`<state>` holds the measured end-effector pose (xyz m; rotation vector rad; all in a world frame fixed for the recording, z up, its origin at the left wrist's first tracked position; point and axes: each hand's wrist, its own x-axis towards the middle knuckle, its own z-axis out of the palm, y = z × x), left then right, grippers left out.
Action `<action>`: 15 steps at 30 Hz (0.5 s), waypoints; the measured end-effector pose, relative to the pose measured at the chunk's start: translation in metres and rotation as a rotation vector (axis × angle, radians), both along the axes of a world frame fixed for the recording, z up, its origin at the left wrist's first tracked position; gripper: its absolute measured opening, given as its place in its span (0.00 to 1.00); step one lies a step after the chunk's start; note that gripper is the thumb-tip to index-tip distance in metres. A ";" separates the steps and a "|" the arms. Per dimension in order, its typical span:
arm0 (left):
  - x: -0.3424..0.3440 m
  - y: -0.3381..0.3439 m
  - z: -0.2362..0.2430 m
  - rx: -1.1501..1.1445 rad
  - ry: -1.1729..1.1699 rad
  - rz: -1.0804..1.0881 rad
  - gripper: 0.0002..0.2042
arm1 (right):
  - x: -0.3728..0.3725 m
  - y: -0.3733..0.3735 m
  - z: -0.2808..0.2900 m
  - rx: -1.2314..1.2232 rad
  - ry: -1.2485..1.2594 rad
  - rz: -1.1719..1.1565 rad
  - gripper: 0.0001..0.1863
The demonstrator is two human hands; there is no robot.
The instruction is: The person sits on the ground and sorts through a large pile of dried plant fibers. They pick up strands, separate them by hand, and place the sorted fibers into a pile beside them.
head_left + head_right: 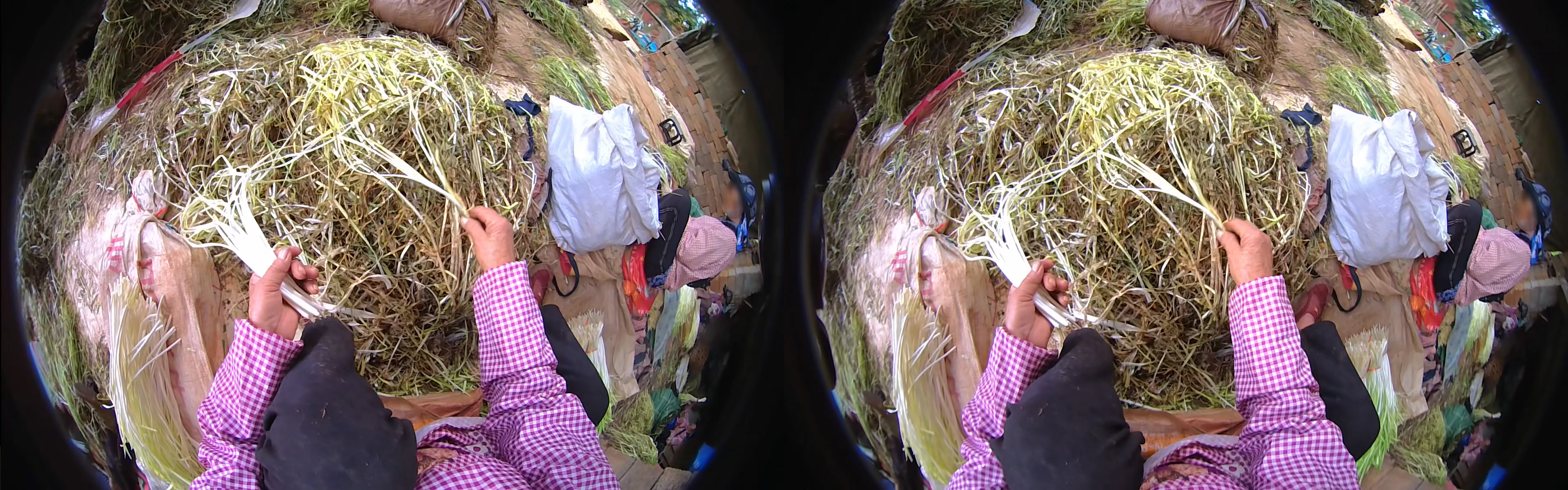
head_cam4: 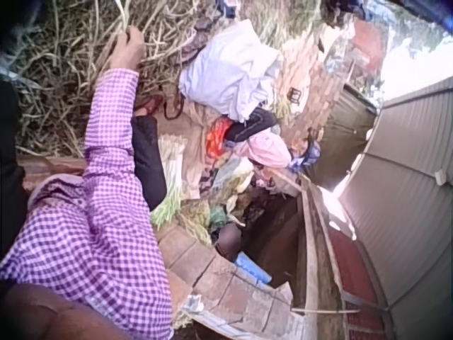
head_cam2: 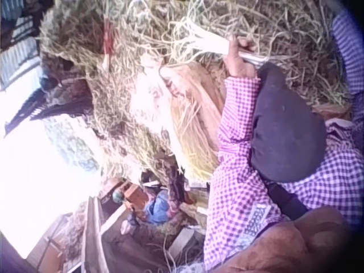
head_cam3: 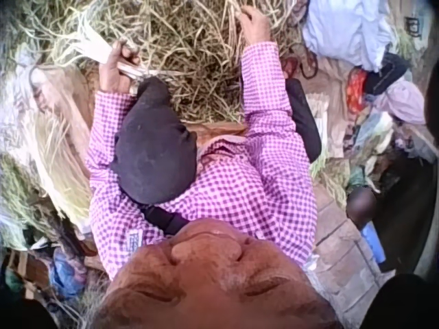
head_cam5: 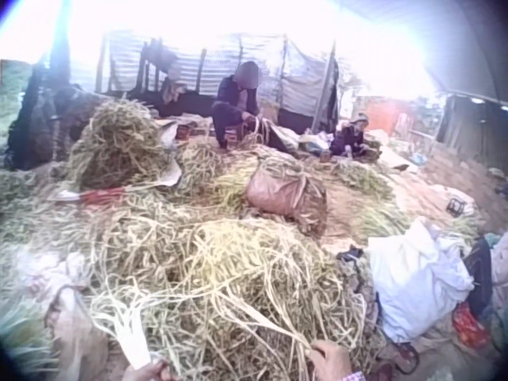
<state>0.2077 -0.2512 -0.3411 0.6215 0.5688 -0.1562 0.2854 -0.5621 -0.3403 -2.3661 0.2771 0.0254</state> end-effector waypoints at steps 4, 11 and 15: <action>0.001 -0.001 -0.001 0.030 0.003 -0.013 0.08 | 0.009 -0.009 0.025 0.243 -0.582 -0.259 0.07; 0.000 -0.002 0.000 0.020 -0.037 -0.032 0.07 | -0.004 0.000 0.092 0.494 -0.831 -0.341 0.06; 0.006 -0.011 0.002 0.075 -0.048 -0.107 0.08 | -0.013 0.034 0.060 0.901 -0.051 -0.124 0.15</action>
